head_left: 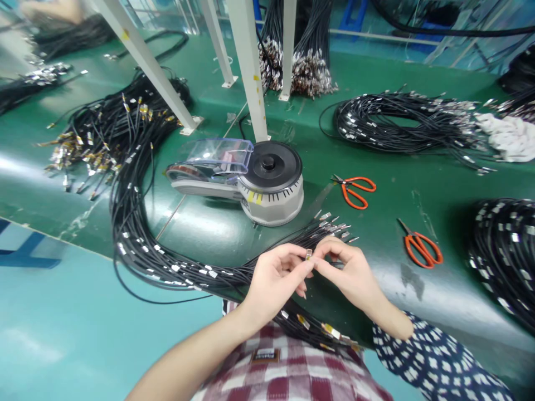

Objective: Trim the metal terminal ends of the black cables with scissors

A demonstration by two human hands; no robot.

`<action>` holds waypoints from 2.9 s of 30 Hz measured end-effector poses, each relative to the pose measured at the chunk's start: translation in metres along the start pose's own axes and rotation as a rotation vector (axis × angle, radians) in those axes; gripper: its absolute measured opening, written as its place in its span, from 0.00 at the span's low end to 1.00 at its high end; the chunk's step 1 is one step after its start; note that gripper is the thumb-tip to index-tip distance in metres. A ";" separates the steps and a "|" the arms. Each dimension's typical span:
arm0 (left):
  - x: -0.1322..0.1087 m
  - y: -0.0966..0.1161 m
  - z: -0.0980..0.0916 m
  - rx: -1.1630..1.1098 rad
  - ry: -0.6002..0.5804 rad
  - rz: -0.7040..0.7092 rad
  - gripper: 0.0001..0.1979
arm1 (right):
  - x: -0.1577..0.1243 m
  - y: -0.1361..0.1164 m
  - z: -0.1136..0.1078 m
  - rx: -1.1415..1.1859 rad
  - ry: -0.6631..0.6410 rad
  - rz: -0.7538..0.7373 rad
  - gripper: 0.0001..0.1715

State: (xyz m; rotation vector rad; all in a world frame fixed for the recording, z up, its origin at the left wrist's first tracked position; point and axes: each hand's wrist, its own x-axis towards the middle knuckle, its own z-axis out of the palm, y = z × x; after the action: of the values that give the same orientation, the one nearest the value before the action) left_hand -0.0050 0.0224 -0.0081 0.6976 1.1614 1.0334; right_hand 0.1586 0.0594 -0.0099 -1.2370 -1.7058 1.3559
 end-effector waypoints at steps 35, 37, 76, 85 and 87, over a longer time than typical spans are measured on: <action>0.005 -0.005 -0.015 -0.212 -0.066 -0.150 0.16 | 0.022 0.006 0.011 0.214 -0.041 -0.061 0.11; 0.005 -0.004 -0.016 -0.224 -0.066 -0.157 0.16 | 0.024 0.007 0.011 0.206 -0.041 -0.090 0.11; -0.003 0.003 -0.023 -0.109 -0.068 -0.077 0.17 | 0.030 0.008 0.016 0.381 -0.169 0.033 0.12; 0.003 0.004 -0.035 -0.162 -0.210 -0.181 0.16 | 0.035 -0.002 0.009 0.197 -0.256 -0.183 0.11; 0.005 0.005 -0.038 -0.172 -0.245 -0.212 0.16 | 0.034 -0.001 0.007 0.088 -0.165 -0.233 0.10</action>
State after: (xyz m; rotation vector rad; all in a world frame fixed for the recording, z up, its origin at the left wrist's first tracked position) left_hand -0.0424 0.0263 -0.0162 0.5353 0.9013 0.8319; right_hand 0.1399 0.0885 -0.0135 -0.8676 -1.8179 1.4045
